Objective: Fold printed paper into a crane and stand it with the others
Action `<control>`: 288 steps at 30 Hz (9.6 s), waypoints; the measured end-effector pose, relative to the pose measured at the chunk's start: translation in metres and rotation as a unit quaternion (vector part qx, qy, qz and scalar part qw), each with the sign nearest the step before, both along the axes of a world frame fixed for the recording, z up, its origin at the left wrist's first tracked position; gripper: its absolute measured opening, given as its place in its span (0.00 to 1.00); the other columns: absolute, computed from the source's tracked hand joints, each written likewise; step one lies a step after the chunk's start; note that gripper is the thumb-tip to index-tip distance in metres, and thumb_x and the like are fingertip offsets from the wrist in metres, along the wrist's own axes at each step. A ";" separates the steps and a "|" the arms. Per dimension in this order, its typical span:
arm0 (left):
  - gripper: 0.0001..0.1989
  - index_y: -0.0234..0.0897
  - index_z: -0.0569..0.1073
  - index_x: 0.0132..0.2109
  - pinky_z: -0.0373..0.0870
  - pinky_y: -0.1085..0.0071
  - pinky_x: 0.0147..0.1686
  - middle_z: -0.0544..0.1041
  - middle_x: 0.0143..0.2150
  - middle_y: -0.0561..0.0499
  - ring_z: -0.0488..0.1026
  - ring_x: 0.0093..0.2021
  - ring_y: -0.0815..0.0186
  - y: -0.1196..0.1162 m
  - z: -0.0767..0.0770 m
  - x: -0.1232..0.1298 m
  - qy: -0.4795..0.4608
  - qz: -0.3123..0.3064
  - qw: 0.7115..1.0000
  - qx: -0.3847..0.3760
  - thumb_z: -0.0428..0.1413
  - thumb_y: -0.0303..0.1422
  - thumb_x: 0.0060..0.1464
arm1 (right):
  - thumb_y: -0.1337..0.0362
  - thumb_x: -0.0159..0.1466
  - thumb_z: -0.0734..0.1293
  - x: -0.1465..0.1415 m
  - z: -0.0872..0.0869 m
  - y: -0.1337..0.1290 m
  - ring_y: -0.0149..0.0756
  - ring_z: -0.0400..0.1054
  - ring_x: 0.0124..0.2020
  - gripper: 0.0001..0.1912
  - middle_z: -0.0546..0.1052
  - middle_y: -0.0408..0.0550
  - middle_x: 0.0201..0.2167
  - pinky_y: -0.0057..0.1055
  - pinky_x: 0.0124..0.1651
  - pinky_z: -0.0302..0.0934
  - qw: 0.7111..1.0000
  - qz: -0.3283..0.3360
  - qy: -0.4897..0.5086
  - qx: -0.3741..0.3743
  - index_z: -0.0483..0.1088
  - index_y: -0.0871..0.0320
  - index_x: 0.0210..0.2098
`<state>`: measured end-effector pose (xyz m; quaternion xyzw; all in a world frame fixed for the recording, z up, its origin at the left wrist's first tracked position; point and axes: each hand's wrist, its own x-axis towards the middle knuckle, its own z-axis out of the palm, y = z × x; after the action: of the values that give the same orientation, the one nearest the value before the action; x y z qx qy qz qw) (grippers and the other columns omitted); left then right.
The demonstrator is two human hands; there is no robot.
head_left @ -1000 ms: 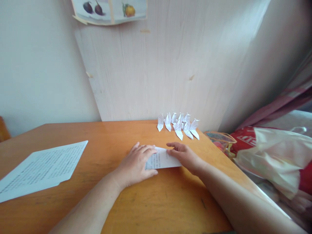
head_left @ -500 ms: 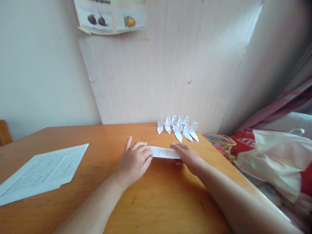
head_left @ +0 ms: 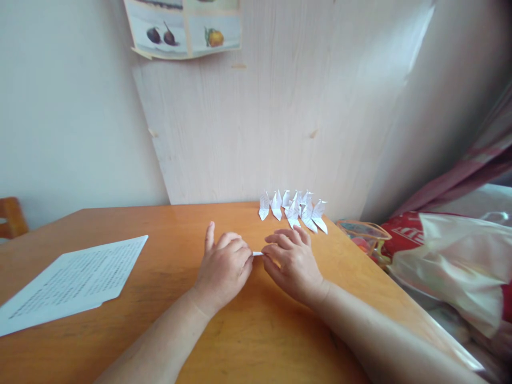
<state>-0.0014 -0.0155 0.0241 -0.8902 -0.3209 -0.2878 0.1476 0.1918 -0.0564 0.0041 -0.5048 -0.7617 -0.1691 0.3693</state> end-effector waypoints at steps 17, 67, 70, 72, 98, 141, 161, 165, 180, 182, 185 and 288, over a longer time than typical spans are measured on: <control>0.10 0.41 0.76 0.34 0.29 0.33 0.67 0.79 0.35 0.50 0.71 0.51 0.55 -0.007 -0.002 0.007 -0.009 -0.012 1.000 -0.004 0.53 0.32 0.63 | 0.65 0.66 0.65 -0.009 -0.001 -0.002 0.44 0.66 0.52 0.06 0.80 0.44 0.44 0.56 0.70 0.27 1.000 -0.002 -0.024 -0.018 0.75 0.50 0.37; 0.06 0.43 0.74 0.33 0.27 0.32 0.65 0.81 0.45 0.53 0.68 0.54 0.53 0.021 -0.005 -0.011 -0.041 0.031 0.999 0.006 0.56 0.26 0.56 | 0.63 0.70 0.63 0.030 -0.001 0.014 0.45 0.65 0.51 0.10 0.80 0.45 0.44 0.48 0.59 0.49 0.999 0.009 -0.023 -0.046 0.77 0.50 0.38; 0.07 0.43 0.74 0.32 0.29 0.32 0.65 0.80 0.46 0.53 0.67 0.54 0.52 0.029 -0.005 -0.018 -0.045 0.046 0.998 0.005 0.57 0.25 0.54 | 0.63 0.69 0.64 0.036 -0.002 0.016 0.45 0.65 0.50 0.09 0.80 0.45 0.45 0.47 0.58 0.49 0.999 -0.001 -0.024 -0.036 0.77 0.51 0.38; 0.07 0.43 0.74 0.31 0.30 0.33 0.65 0.80 0.46 0.53 0.67 0.54 0.52 0.035 -0.006 -0.023 -0.045 0.058 0.997 0.000 0.56 0.26 0.54 | 0.63 0.69 0.64 0.039 -0.003 0.017 0.45 0.66 0.50 0.08 0.80 0.45 0.45 0.46 0.57 0.50 0.999 -0.002 -0.028 -0.034 0.77 0.52 0.38; 0.28 0.35 0.77 0.41 0.69 0.66 0.33 0.81 0.37 0.42 0.76 0.34 0.58 0.039 -0.016 -0.012 -0.375 0.051 0.744 -0.551 0.53 0.58 0.55 | 0.64 0.69 0.64 0.029 -0.004 0.010 0.43 0.68 0.43 0.08 0.80 0.47 0.37 0.41 0.49 0.56 0.999 -0.015 -0.008 -0.040 0.75 0.53 0.37; 0.15 0.34 0.78 0.48 0.70 0.60 0.46 0.81 0.47 0.41 0.77 0.48 0.53 0.034 -0.020 -0.010 -0.440 -0.169 0.511 -0.719 0.59 0.37 0.56 | 0.50 0.61 0.70 0.026 -0.013 0.014 0.36 0.67 0.32 0.17 0.75 0.49 0.30 0.34 0.37 0.61 0.693 0.196 0.528 -0.450 0.72 0.59 0.32; 0.24 0.41 0.68 0.59 0.59 0.59 0.61 0.67 0.65 0.41 0.62 0.65 0.55 0.037 -0.013 -0.013 -0.447 -0.038 0.828 -0.336 0.60 0.42 0.58 | 0.49 0.52 0.77 0.019 -0.004 0.007 0.28 0.60 0.21 0.22 0.70 0.40 0.22 0.28 0.25 0.49 0.681 0.153 0.574 -0.428 0.65 0.57 0.27; 0.25 0.41 0.69 0.60 0.57 0.61 0.62 0.70 0.63 0.41 0.64 0.65 0.54 0.025 -0.009 -0.010 -0.432 -0.079 0.810 -0.389 0.59 0.43 0.59 | 0.49 0.52 0.77 0.017 -0.004 0.006 0.28 0.59 0.21 0.23 0.70 0.40 0.22 0.28 0.25 0.49 0.688 0.166 0.558 -0.433 0.64 0.57 0.26; 0.30 0.38 0.78 0.44 0.61 0.59 0.55 0.79 0.40 0.46 0.72 0.48 0.56 0.038 -0.005 -0.021 -0.439 -0.086 0.771 -0.453 0.42 0.55 0.64 | 0.44 0.56 0.73 0.020 -0.011 0.011 0.27 0.55 0.17 0.23 0.66 0.38 0.18 0.28 0.21 0.45 0.667 0.125 0.591 -0.436 0.66 0.56 0.26; 0.34 0.38 0.79 0.44 0.58 0.57 0.57 0.80 0.38 0.46 0.72 0.47 0.55 0.040 -0.003 -0.024 -0.432 -0.080 0.768 -0.466 0.37 0.57 0.64 | 0.45 0.56 0.73 0.020 -0.010 0.011 0.27 0.55 0.17 0.23 0.66 0.38 0.17 0.28 0.20 0.45 0.664 0.114 0.595 -0.438 0.65 0.56 0.26; 0.39 0.39 0.80 0.41 0.56 0.55 0.58 0.81 0.37 0.46 0.72 0.45 0.55 0.043 0.001 -0.029 -0.407 -0.093 0.759 -0.500 0.32 0.59 0.63 | 0.45 0.56 0.73 0.021 -0.008 0.012 0.28 0.56 0.16 0.22 0.65 0.38 0.16 0.28 0.20 0.45 0.671 0.102 0.590 -0.437 0.65 0.56 0.24; 0.47 0.41 0.76 0.53 0.68 0.61 0.49 0.81 0.49 0.44 0.75 0.52 0.54 0.041 0.001 -0.043 -0.169 -0.115 0.691 -0.693 0.27 0.67 0.55 | 0.46 0.56 0.72 0.059 0.013 0.003 0.44 0.69 0.35 0.18 0.77 0.45 0.28 0.33 0.37 0.62 0.824 0.056 0.280 -0.490 0.78 0.54 0.27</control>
<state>-0.0444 0.0250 0.0249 -0.7063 -0.3435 -0.1438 -0.6020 0.2504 -0.0537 0.0172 -0.6017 -0.6350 0.3957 0.2797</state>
